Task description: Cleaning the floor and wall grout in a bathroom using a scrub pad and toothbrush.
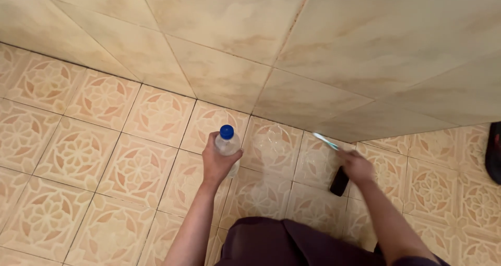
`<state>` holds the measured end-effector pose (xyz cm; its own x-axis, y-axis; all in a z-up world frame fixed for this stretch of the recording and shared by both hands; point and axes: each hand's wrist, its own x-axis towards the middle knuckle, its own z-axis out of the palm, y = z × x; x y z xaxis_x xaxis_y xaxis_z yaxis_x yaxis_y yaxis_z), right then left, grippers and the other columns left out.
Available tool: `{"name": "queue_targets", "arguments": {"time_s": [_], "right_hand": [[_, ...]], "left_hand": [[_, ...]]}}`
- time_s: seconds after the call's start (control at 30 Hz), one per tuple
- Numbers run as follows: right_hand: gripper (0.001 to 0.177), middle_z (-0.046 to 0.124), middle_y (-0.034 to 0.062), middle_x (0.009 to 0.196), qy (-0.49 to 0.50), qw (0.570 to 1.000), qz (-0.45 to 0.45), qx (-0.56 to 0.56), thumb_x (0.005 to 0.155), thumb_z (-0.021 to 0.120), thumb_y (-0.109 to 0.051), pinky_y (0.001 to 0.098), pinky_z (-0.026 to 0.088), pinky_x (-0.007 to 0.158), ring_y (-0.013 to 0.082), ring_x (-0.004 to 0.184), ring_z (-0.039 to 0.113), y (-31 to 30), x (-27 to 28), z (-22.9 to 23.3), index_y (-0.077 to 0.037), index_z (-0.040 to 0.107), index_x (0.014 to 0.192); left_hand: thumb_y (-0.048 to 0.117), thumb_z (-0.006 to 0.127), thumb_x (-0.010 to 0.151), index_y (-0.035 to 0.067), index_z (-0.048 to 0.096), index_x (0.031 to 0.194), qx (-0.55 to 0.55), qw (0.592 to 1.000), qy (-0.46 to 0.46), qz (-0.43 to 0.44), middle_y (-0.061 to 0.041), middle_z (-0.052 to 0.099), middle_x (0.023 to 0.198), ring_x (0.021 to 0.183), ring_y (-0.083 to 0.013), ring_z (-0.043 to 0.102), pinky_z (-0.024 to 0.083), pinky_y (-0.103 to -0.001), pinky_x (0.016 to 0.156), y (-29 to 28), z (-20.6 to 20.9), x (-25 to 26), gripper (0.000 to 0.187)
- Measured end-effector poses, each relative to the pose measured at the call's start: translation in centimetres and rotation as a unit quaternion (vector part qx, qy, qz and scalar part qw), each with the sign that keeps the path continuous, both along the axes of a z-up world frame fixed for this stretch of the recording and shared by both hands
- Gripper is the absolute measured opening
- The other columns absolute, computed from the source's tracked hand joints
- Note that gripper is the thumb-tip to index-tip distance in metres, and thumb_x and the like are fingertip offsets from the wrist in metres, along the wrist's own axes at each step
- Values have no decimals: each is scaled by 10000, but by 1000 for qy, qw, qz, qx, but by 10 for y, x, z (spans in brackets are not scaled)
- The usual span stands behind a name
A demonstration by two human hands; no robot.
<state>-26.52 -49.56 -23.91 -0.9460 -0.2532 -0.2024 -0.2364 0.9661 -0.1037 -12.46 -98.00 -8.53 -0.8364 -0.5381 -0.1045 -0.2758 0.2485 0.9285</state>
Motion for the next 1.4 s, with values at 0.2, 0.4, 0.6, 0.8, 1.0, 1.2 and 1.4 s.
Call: {"name": "queue_targets", "arguments": {"time_s": [0.2,0.4,0.6,0.8,1.0,1.2,1.4], "right_hand": [[329,712,-50,1204,44,996,39,-72,922,595,-244,408,586,753,218,1030,698,-46,1,0,-362,739,1193],[378,732,107,1111,-32,980,87,-178,920,552,-260,486,531,887,359,1023,692,-277,-31,-29,-331,724,1249],[412,706,139,1170,26,984,123,-127,924,523,-222,500,524,891,362,1077,664,-290,-27,-11,-293,721,1279],[355,693,-12,1277,11,999,20,-48,839,657,-324,421,579,841,253,1034,696,-20,-8,2,-333,732,1187],[463,692,-17,1189,-18,995,-21,98,938,585,-274,434,581,823,235,996,712,72,3,15,-437,645,1367],[363,760,50,1167,16,978,77,-195,859,638,-219,394,550,938,283,1076,704,-117,-44,-76,-321,776,1180],[321,697,103,1084,-39,991,46,-119,965,553,-254,458,536,885,330,1027,678,-260,-6,2,-345,755,1197]], "left_hand": [[202,922,608,57,577,1192,-9,1000,6,-6,-164,750,1022,961,-281,749,588,-384,860,12,-8,-4,694],[204,926,613,54,568,1208,-7,1000,-7,-17,-163,751,1033,980,-285,745,582,-392,865,16,0,-3,710],[196,931,601,55,575,1207,-22,1000,0,-8,-162,750,1031,975,-287,739,580,-394,860,17,-10,-5,717],[198,921,633,49,572,1200,-15,999,14,-27,-162,749,1040,970,-282,744,586,-387,862,19,-2,-9,682],[200,918,627,47,568,1202,-20,999,3,-40,-168,746,1043,977,-288,740,579,-390,859,28,2,-11,690],[207,923,627,50,568,1200,-8,999,2,-41,-164,748,1035,971,-284,749,587,-387,854,35,6,-10,692],[203,924,618,47,577,1200,-28,999,-4,-30,-165,749,1023,959,-282,746,585,-391,848,40,9,-9,695]]}}
